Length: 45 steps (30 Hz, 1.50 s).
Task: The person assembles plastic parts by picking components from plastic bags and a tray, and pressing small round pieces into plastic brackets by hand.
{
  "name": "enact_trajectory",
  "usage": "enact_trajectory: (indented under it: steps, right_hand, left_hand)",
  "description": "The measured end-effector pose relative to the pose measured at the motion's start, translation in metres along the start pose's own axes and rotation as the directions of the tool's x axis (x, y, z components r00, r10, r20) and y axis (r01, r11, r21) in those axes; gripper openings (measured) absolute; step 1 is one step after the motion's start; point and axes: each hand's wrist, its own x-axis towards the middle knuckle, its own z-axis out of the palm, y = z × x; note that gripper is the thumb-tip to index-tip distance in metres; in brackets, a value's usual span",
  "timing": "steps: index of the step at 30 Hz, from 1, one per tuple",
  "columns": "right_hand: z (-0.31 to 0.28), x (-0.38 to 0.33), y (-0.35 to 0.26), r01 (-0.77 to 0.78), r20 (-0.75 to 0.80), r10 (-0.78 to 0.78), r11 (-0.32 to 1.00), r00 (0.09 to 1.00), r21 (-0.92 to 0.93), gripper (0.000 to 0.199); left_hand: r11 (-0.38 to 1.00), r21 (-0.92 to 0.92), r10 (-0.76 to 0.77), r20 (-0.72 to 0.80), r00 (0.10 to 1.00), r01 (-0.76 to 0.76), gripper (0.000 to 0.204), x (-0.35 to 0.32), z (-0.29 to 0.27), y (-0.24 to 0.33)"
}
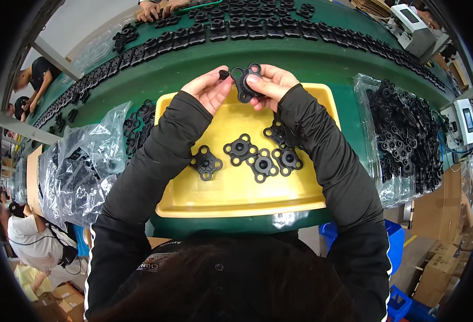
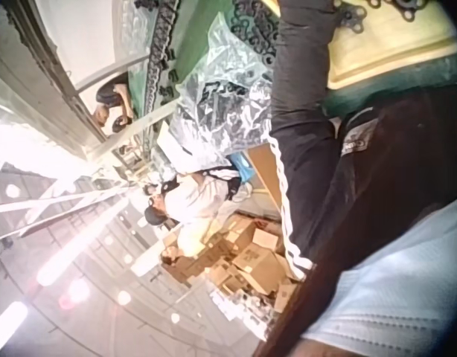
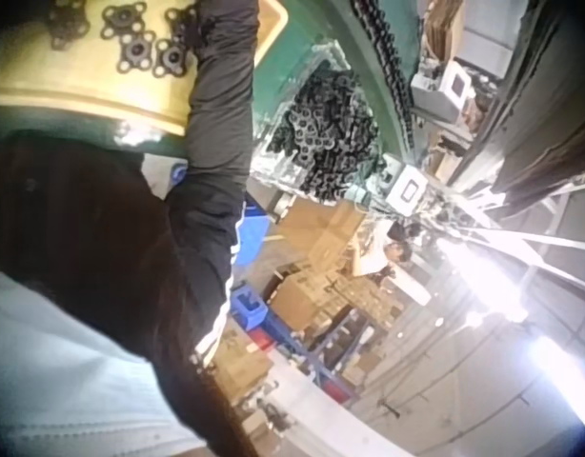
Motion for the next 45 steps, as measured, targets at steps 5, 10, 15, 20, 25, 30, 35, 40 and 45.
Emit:
enact_trajectory:
  steps: [5,10,15,20,25,30,35,40,45]
  right_hand:
    - [0.003,0.001,0.001,0.002,0.018,-0.002,1.000,1.000,-0.019,0.030]
    - [0.011,-0.001,-0.001,-0.003,0.059,0.008,0.996,0.998,-0.091,0.029]
    - [0.006,-0.004,-0.003,-0.009,0.125,0.004,0.999,0.992,0.043,0.028]
    - [0.008,-0.006,-0.009,-0.031,0.133,0.019,0.995,0.991,0.090,0.028]
    - [0.006,-0.007,-0.006,0.015,0.063,-0.009,0.995,0.998,-0.095,0.028]
    - [0.019,0.000,0.002,0.096,0.000,-0.100,0.947,0.995,-0.306,0.030]
    - [0.012,-0.001,0.009,0.112,-0.080,-0.163,0.891,0.983,-0.440,0.037]
    - [0.004,0.000,0.005,0.055,-0.064,-0.081,0.941,0.995,-0.334,0.028]
    - [0.005,0.002,-0.012,0.017,-0.179,-0.050,0.984,0.983,-0.178,0.019]
  left_hand:
    - [0.999,0.043,0.011,0.079,0.997,-0.015,0.026,0.001,-0.008,-0.004]
    - [0.957,0.249,0.125,0.101,0.987,-0.147,0.025,0.000,-0.009,-0.006]
    - [0.573,0.719,0.318,0.249,0.915,-0.394,0.022,-0.004,0.002,-0.003]
    - [0.680,0.604,0.369,0.206,0.906,-0.414,0.020,-0.005,0.003,-0.008]
    - [0.820,0.455,0.240,0.275,0.931,-0.346,0.021,-0.004,0.000,-0.007]
    - [0.815,0.467,0.296,0.173,0.939,-0.343,0.026,0.002,-0.019,-0.005]
    - [0.456,0.711,0.543,0.255,0.800,-0.536,0.026,0.014,-0.009,-0.026]
    - [0.399,0.751,0.311,0.429,0.848,-0.526,0.028,-0.034,-0.013,0.000]
    - [0.339,0.842,-0.175,0.495,0.851,-0.420,0.014,-0.142,-0.066,0.123]
